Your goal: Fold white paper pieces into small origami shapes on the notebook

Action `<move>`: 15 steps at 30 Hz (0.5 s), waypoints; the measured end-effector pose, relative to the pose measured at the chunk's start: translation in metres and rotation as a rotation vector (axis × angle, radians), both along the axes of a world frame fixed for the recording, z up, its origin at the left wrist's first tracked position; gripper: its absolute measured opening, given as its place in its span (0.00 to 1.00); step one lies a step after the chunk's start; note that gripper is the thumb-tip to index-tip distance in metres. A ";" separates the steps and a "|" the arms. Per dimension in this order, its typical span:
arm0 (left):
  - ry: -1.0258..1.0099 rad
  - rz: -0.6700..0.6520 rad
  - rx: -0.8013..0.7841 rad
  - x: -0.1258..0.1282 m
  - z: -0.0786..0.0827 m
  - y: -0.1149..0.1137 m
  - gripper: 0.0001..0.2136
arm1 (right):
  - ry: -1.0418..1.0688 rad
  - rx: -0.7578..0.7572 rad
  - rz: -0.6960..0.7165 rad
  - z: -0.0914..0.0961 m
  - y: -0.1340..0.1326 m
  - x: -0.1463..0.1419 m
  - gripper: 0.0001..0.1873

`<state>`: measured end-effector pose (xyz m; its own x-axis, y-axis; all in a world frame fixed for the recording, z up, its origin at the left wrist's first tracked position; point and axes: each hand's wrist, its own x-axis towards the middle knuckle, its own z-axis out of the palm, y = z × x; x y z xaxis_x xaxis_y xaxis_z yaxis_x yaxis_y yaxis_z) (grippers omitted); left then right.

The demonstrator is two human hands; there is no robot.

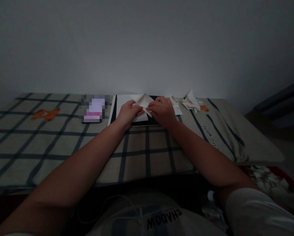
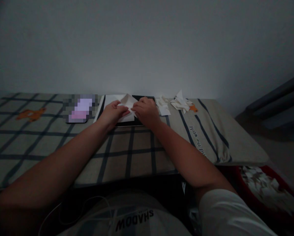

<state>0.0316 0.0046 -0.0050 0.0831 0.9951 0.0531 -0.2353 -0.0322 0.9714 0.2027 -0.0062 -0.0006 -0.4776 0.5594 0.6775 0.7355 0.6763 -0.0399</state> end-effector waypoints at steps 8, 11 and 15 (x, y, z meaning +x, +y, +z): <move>-0.027 -0.009 -0.046 -0.002 0.004 0.000 0.11 | -0.049 -0.018 0.070 -0.002 0.004 0.005 0.09; -0.034 -0.022 -0.057 -0.002 0.004 0.001 0.10 | -0.066 -0.028 0.080 -0.002 0.004 0.006 0.10; -0.034 -0.011 -0.076 -0.003 0.005 0.001 0.10 | -0.084 -0.040 0.095 -0.002 0.006 0.007 0.11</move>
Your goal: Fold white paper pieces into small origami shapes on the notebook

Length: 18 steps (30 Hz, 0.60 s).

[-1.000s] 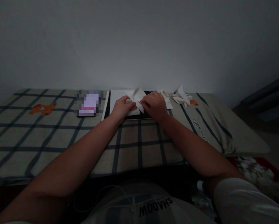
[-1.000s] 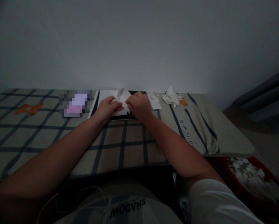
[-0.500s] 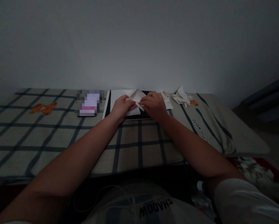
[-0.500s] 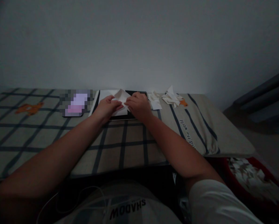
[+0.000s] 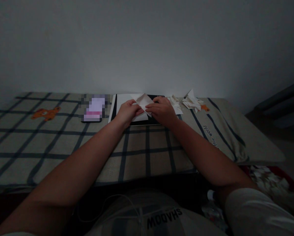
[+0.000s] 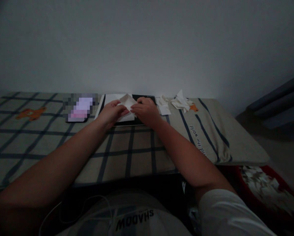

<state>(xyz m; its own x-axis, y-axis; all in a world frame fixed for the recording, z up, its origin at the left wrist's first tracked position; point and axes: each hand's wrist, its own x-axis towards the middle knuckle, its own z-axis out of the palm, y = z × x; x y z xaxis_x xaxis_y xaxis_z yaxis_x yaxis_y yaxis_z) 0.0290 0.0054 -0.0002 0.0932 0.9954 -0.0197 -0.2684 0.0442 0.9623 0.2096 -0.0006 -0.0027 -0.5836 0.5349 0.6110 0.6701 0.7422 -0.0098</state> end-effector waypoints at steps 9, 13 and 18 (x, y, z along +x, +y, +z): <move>-0.012 -0.006 0.003 0.001 0.000 0.000 0.10 | -0.012 -0.008 0.013 0.002 -0.001 0.001 0.10; -0.031 -0.026 0.001 0.000 0.001 -0.001 0.10 | -0.023 0.010 0.012 0.003 -0.002 0.001 0.10; -0.050 -0.023 0.003 0.001 0.003 -0.003 0.09 | -0.042 0.037 0.013 0.004 -0.003 0.001 0.10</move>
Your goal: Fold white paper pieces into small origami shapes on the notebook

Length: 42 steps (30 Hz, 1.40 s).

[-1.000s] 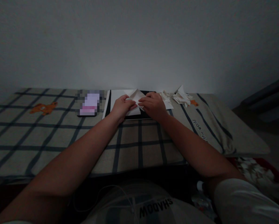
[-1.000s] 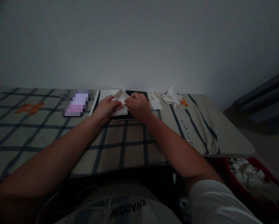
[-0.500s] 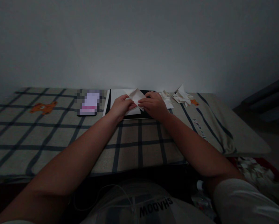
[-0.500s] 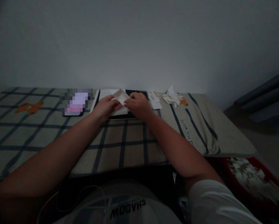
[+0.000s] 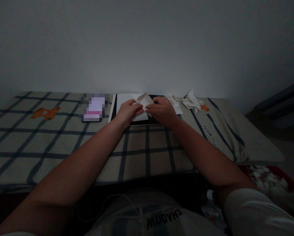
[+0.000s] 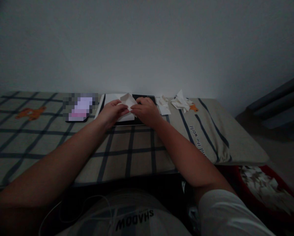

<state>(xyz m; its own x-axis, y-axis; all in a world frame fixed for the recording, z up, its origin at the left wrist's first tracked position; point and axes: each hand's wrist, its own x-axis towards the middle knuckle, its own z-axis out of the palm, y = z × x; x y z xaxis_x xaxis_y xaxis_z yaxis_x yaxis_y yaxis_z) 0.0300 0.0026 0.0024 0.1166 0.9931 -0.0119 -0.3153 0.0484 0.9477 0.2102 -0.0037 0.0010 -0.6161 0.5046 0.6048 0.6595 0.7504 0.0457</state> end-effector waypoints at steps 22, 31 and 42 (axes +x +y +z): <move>0.119 0.109 0.096 -0.005 -0.002 0.004 0.10 | -0.078 0.031 -0.004 0.007 -0.008 -0.006 0.15; 0.061 0.146 0.037 -0.002 -0.001 0.005 0.11 | -0.080 0.045 -0.049 0.004 -0.005 -0.009 0.14; 0.130 0.189 0.113 -0.009 -0.001 0.010 0.13 | -0.006 -0.023 0.075 0.003 -0.010 -0.006 0.18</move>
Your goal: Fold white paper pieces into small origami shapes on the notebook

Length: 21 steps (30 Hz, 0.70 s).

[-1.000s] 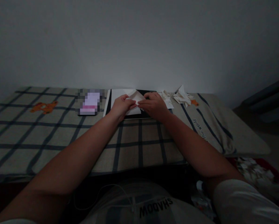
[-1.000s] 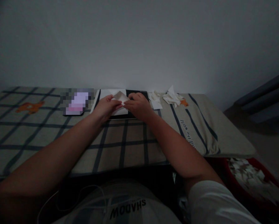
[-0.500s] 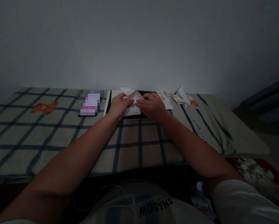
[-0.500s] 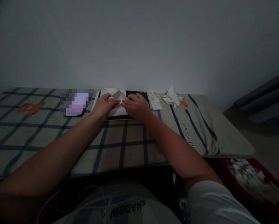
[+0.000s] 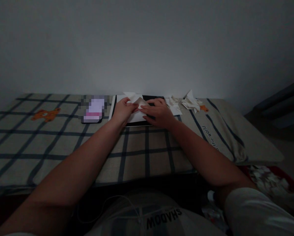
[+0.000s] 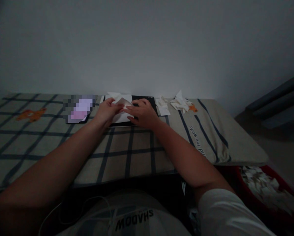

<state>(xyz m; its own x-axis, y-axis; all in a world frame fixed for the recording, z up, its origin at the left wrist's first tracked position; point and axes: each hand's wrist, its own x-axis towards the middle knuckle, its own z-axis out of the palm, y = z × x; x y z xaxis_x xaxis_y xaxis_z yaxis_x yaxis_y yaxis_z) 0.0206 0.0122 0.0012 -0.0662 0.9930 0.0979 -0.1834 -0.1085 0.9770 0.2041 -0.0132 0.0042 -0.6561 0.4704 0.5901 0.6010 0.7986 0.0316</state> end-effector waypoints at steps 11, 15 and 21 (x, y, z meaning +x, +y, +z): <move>0.061 -0.120 0.045 -0.001 -0.001 -0.002 0.15 | 0.785 -0.646 -0.058 -0.007 0.019 0.003 0.19; 0.072 -0.159 0.088 -0.002 -0.003 -0.001 0.16 | 0.741 -0.956 0.070 -0.011 0.021 0.001 0.21; 0.046 -0.156 0.043 0.001 -0.002 -0.003 0.18 | 0.757 -1.037 0.094 -0.013 0.019 -0.001 0.23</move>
